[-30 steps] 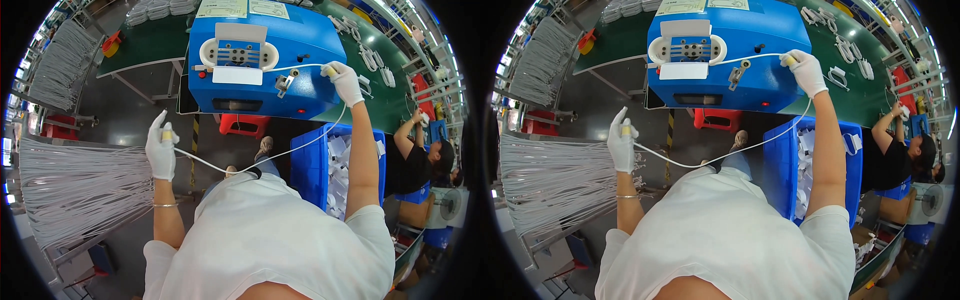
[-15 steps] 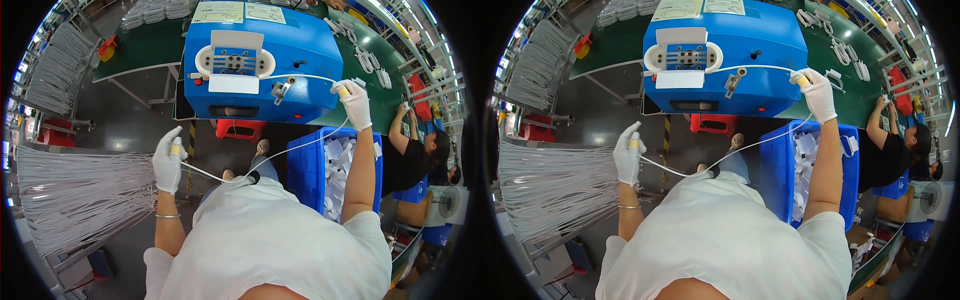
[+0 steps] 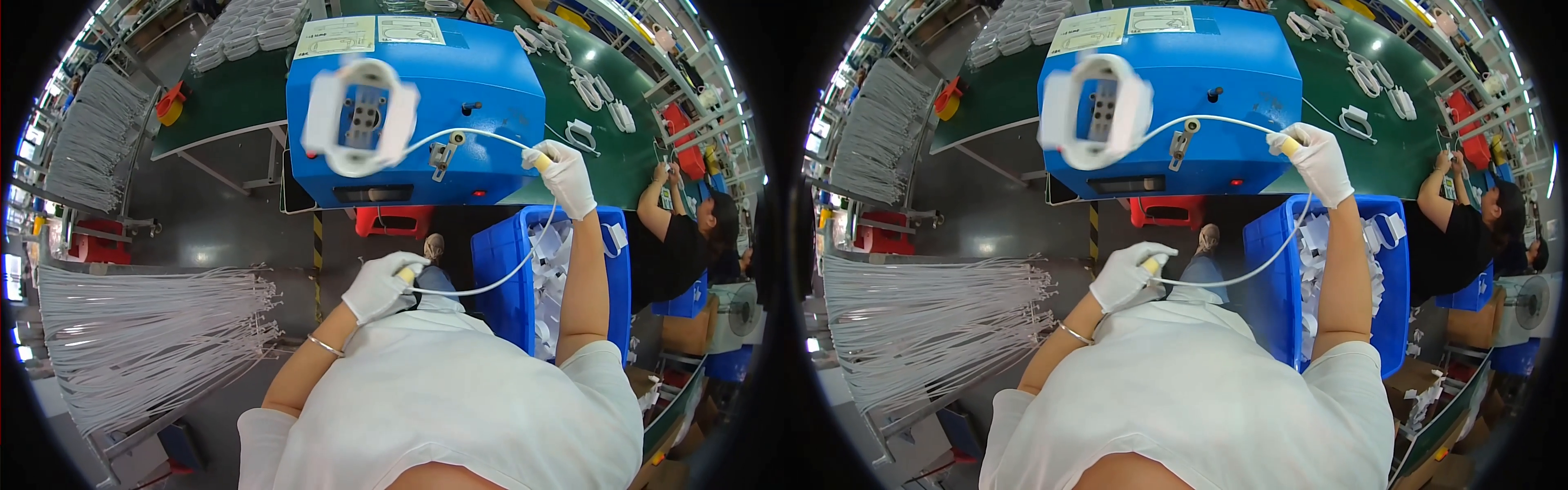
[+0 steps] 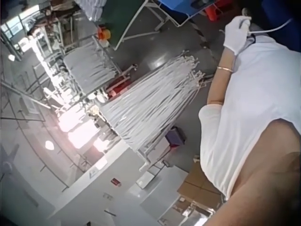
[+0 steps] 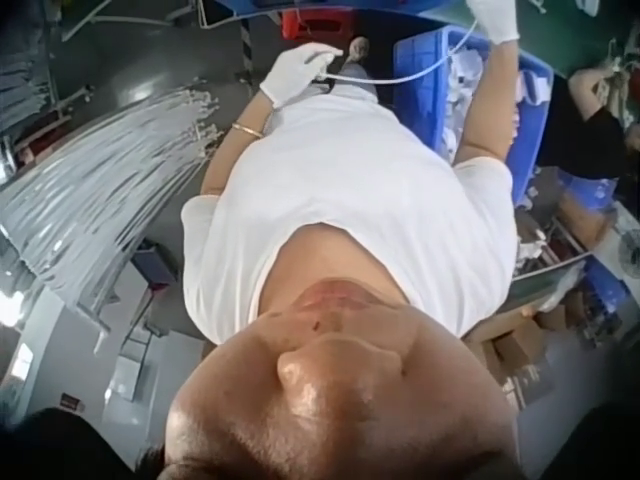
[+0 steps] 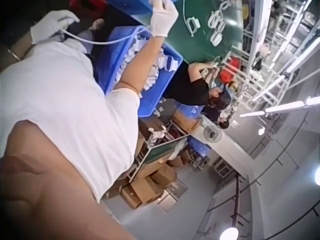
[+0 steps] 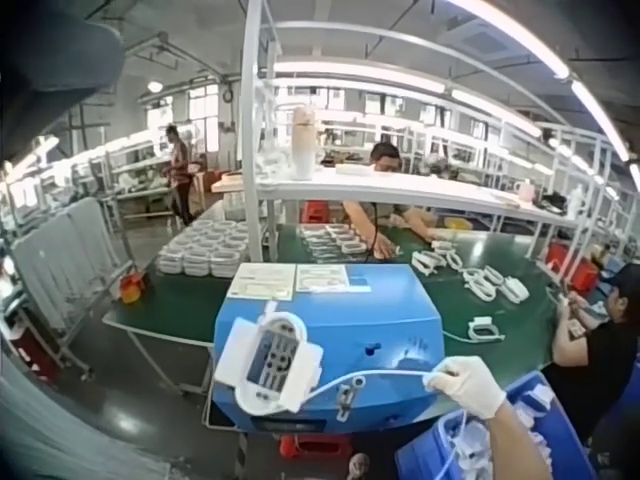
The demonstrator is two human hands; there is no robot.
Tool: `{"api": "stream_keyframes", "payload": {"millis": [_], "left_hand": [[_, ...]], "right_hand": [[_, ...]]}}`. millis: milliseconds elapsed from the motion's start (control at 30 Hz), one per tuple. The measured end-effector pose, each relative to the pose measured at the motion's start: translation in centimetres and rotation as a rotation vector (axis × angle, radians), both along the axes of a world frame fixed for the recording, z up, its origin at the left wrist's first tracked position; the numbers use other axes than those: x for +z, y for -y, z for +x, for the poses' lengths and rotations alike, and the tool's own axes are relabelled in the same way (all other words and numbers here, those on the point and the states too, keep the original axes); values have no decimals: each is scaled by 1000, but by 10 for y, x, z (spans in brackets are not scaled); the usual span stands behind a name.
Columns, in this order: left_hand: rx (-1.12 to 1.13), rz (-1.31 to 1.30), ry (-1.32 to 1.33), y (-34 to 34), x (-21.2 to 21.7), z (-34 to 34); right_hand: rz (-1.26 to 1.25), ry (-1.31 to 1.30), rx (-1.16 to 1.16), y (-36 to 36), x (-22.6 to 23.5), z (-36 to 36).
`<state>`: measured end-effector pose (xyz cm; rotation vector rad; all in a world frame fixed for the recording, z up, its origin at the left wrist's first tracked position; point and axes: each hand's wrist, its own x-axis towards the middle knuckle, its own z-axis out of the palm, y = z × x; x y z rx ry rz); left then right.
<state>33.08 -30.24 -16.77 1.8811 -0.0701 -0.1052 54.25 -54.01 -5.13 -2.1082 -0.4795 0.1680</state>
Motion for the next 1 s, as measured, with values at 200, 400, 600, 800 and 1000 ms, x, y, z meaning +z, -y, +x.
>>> {"api": "stream_keyframes", "payload": {"millis": [200, 400, 600, 800, 1000], "left_hand": [[-105, -257, -571, 36, 5, 23], [-351, -105, -443, 48, -31, 31], [-342, -82, -457, 49, -42, 36], [-351, 62, -393, 41, -46, 41], [-471, 335, -298, 7, 2, 58]], "right_hand": [[117, -231, 67, -17, 2, -8], [116, -297, 130, -27, 9, -14], [180, -336, 120, -16, 6, -11], [231, -321, 101, -6, 1, -7], [171, -318, 88, -12, 7, -9]]}}
